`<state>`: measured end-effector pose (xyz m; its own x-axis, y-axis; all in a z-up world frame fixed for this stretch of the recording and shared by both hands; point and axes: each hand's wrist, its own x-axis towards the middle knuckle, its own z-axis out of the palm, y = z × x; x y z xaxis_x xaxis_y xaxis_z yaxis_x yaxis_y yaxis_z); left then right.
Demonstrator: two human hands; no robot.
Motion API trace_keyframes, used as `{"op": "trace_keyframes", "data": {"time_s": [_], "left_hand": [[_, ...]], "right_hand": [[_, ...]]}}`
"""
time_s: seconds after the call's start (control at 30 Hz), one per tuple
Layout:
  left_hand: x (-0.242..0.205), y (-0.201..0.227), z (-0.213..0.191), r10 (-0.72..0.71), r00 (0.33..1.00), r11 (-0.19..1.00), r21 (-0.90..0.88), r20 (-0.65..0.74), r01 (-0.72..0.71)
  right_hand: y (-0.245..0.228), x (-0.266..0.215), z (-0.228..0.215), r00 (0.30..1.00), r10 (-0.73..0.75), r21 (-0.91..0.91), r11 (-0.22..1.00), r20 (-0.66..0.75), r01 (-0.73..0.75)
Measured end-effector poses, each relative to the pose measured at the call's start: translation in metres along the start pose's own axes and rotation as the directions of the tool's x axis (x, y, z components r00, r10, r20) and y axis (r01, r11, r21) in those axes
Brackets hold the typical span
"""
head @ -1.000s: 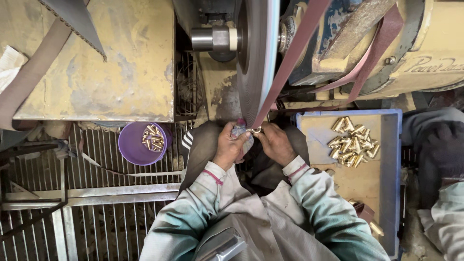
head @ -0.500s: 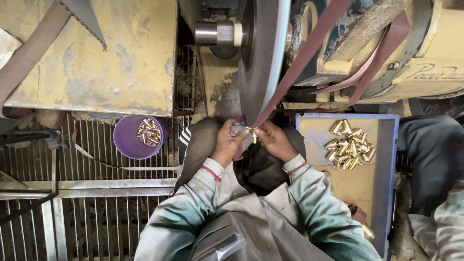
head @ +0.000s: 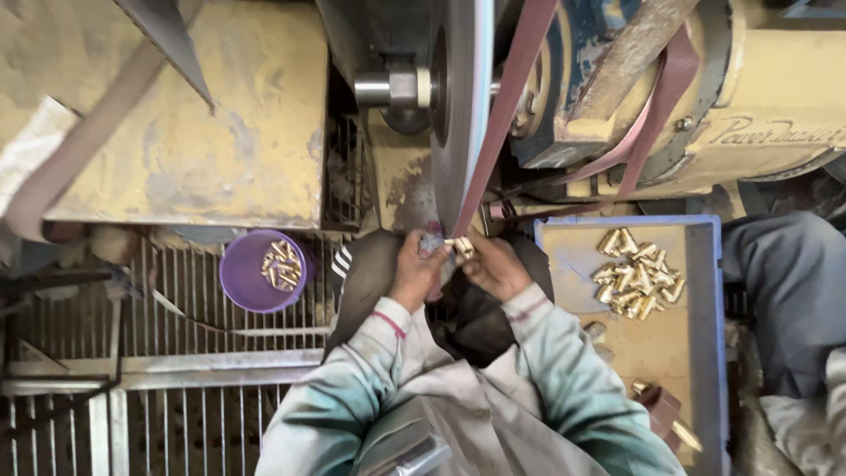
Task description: The person sits on the floor and repeatedly picks up small brass-colored metal parts from a blue tray. They press each part against a rotating grinding wheel to smooth or shape it, then place the finished part into a purple bowl.
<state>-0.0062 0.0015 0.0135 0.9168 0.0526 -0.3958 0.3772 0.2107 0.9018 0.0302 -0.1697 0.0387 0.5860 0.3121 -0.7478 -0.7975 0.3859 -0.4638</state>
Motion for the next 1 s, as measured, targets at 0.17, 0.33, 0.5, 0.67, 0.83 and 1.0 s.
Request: {"op": "trace_keyframes", "data": {"time_s": [0.17, 0.33, 0.5, 0.67, 0.83, 1.0], "left_hand": [[-0.049, 0.032, -0.007, 0.320, 0.923, 0.945, -0.004, 0.215, -0.327], [-0.082, 0.073, -0.006, 0.394, 0.871, 0.902, 0.056, 0.293, -0.428], [-0.088, 0.084, -0.015, 0.494, 0.788, 0.774, 0.229, 0.367, -0.591], [-0.085, 0.051, -0.013, 0.230, 0.921, 0.973, -0.054, 0.313, -0.224], [-0.077, 0.028, -0.007, 0.149, 0.960, 0.941, -0.332, 0.235, -0.065], [-0.061, 0.025, -0.002, 0.079, 0.973, 0.962, -0.271, 0.216, -0.018]], "right_hand": [[0.006, -0.086, 0.007, 0.899, -0.394, -0.476, 0.765, 0.190, 0.435], [0.008, -0.132, 0.024, 0.516, -0.714, -0.670, 0.087, 0.474, 0.737], [0.032, -0.127, 0.005, 0.638, -0.682, -0.680, 0.278, 0.357, 0.678], [0.051, -0.103, -0.032, 0.892, -0.300, -0.097, 0.932, 0.338, 0.350], [0.041, -0.112, -0.005, 0.746, -0.606, -0.627, 0.475, 0.275, 0.617], [0.015, -0.115, 0.031, 0.408, -0.736, -0.730, -0.170, 0.541, 0.662]]}}
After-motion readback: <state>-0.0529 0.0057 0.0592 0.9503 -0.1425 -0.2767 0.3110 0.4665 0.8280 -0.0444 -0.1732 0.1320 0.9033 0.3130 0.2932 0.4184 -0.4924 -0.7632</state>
